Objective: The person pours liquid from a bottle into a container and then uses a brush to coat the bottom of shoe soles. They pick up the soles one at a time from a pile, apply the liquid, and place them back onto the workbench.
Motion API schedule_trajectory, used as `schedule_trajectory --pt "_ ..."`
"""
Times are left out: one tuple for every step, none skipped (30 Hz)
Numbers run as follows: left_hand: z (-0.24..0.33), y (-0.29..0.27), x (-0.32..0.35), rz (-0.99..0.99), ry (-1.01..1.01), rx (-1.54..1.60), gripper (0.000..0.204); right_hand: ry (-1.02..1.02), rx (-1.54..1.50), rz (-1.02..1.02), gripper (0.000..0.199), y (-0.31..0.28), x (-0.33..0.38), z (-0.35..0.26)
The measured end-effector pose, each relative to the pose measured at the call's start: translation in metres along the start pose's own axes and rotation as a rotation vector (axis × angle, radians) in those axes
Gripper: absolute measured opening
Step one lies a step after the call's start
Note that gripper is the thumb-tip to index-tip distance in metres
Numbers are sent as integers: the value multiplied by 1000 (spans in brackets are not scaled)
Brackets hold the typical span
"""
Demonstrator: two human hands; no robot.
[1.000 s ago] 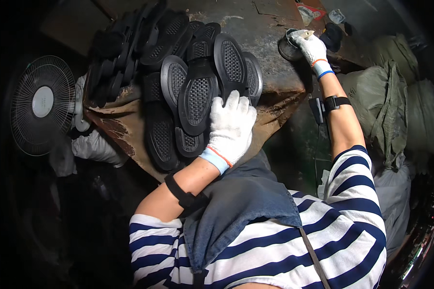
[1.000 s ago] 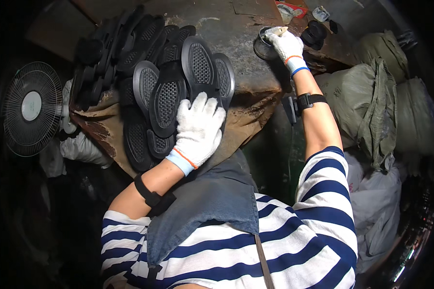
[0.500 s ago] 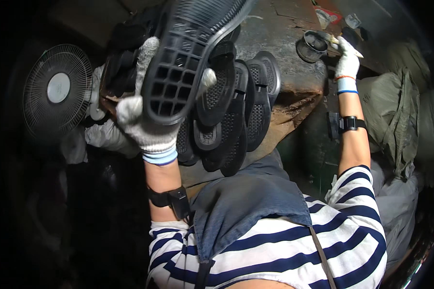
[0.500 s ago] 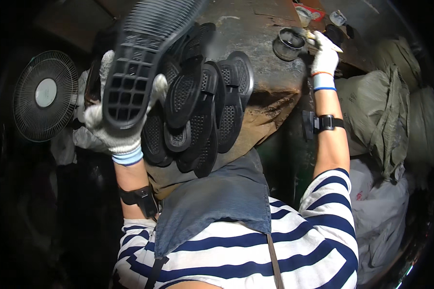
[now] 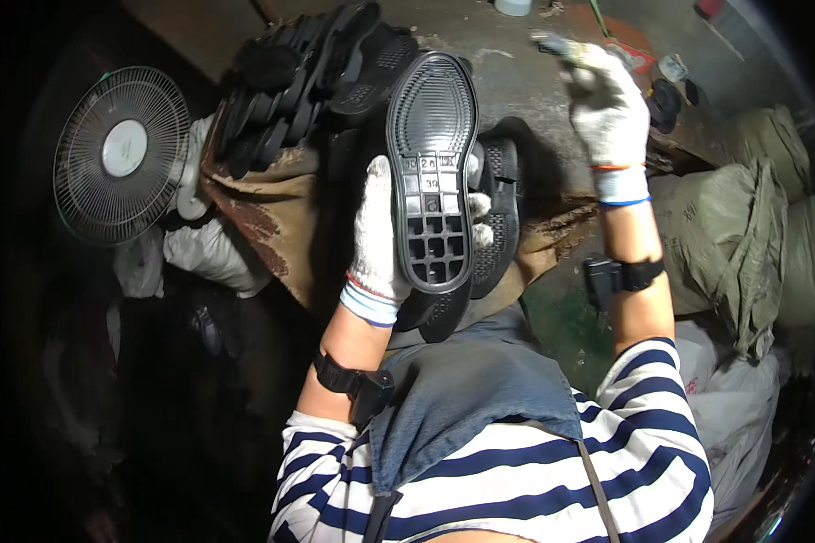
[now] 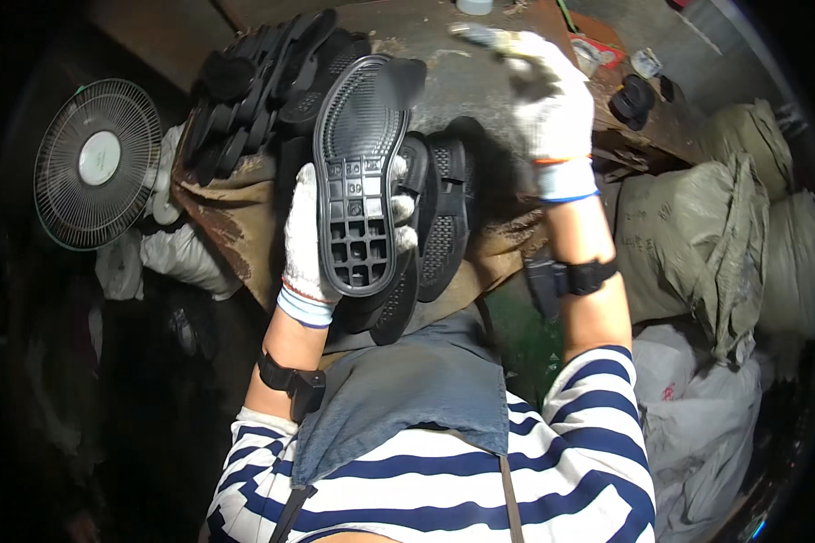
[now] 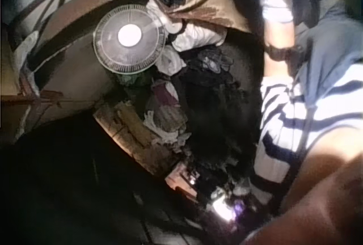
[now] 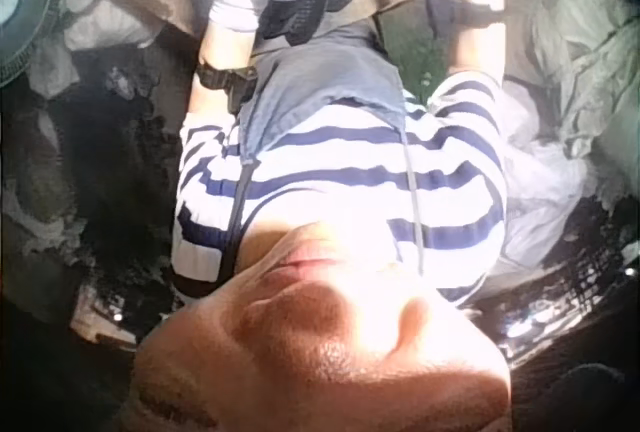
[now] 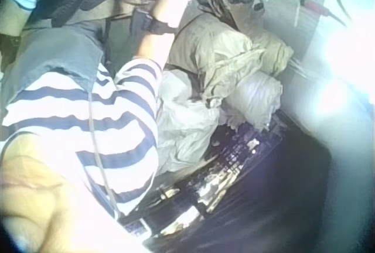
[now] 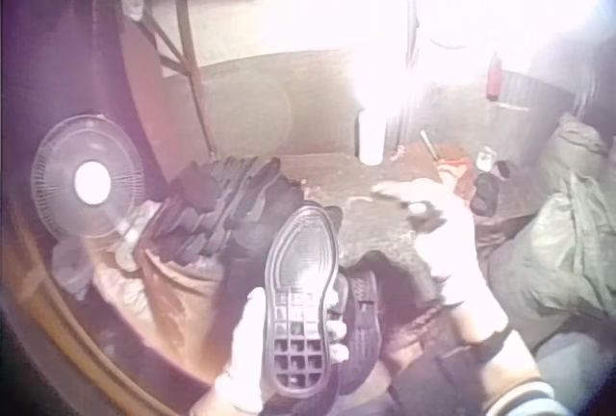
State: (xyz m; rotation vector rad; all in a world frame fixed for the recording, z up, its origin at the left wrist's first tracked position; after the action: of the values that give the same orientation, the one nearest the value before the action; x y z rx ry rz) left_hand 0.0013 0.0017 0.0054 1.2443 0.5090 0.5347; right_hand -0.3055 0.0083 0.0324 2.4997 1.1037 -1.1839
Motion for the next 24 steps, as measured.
schedule_trajectory --pt "-3 -3 1 21 -27 36 82 196 -199 -51 27 14 3 0" --pt "-2 -7 3 28 -24 -39 82 153 47 -65 31 28 9 -9" --pt "-5 -4 4 13 -71 -29 81 159 45 -88 34 31 7 0" --pt "-7 -2 4 4 -114 -19 81 169 38 -114 37 34 4 6" --pt "-8 -2 4 39 -119 -18 82 175 49 -109 37 27 6 9" --pt "-6 -3 6 49 -105 -21 82 -32 318 -104 38 33 3 -2" --pt "-3 -6 7 24 -117 -4 82 -238 588 -99 39 39 5 -12" --pt "-1 -9 7 0 -128 12 83 -231 577 -112 39 41 8 -20" --pt "1 -10 9 7 -124 -12 83 -236 538 -160 40 44 11 -33" --pt "-1 -7 9 18 -116 -12 83 -243 503 -204 42 45 13 -45" --pt "-5 -4 11 34 -127 1 84 -286 538 -223 34 46 15 -55" --pt "-5 -4 9 45 -141 14 86 -284 531 -227 34 49 21 -68" --pt "-2 -13 13 44 -186 77 83 13 240 -300 29 56 27 -82" --pt "0 -20 14 21 -174 47 83 310 -52 -370 24 62 36 -91" --pt "-5 -25 7 62 -103 1 83 251 -81 -335 21 61 45 -95" --pt "-7 -28 5 119 -18 -44 82 341 -72 -368 21 60 54 -106" --pt "-3 -28 -1 71 -29 101 81 426 -106 -397 21 60 60 -113" --pt "-2 -30 -1 90 -20 110 81 515 -143 -428 21 58 67 -122" --pt "-1 -33 0 24 -18 123 81 528 -148 -452 21 57 76 -133" --pt "2 -37 0 -42 -14 134 80 704 -344 -499 21 57 86 -141" --pt "9 -49 -8 91 52 -20 78 878 -537 -539 23 58 92 -147" --pt "14 -55 -13 221 103 -174 75 833 -353 -660 28 55 93 -152" --pt "17 -59 -8 231 108 -164 75 835 -400 -655 28 50 99 -157" --pt "24 -55 -4 176 100 -165 70 831 -446 -643 28 46 102 -162"
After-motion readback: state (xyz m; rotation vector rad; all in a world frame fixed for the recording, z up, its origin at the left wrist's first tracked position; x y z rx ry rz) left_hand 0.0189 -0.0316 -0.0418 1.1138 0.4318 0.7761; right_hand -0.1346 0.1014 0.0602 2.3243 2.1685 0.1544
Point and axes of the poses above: each hand's wrist, its own x-axis away from the middle knuckle, its own y-axis out of the palm, z = x × y, the point moved 2 cm from there along -x, towards the middle knuckle, and after that the axes turned 12 degrees about y, right-handed, at the moved point
